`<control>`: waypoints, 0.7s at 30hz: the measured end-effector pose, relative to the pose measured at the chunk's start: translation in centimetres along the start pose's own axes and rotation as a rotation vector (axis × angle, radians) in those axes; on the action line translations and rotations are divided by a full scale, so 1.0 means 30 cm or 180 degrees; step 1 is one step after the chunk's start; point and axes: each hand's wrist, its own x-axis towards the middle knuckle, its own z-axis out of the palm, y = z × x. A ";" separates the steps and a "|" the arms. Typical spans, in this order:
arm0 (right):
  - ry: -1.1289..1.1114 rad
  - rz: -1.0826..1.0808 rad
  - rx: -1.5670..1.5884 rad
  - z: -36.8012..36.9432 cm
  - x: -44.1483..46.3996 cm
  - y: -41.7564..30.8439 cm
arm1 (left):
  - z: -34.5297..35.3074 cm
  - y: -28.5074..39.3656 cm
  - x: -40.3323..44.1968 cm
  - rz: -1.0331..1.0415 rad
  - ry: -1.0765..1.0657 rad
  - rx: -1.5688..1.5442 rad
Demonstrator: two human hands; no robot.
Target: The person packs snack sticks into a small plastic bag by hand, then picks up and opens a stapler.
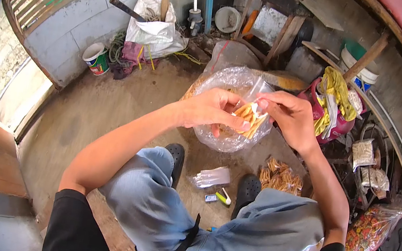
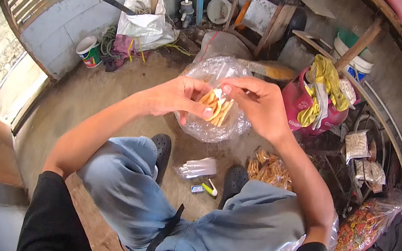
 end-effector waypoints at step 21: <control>-0.0581 -0.0442 -0.1785 0.066 0.347 0.819 | -0.145 -0.173 0.061 0.0659 0.0985 0.1374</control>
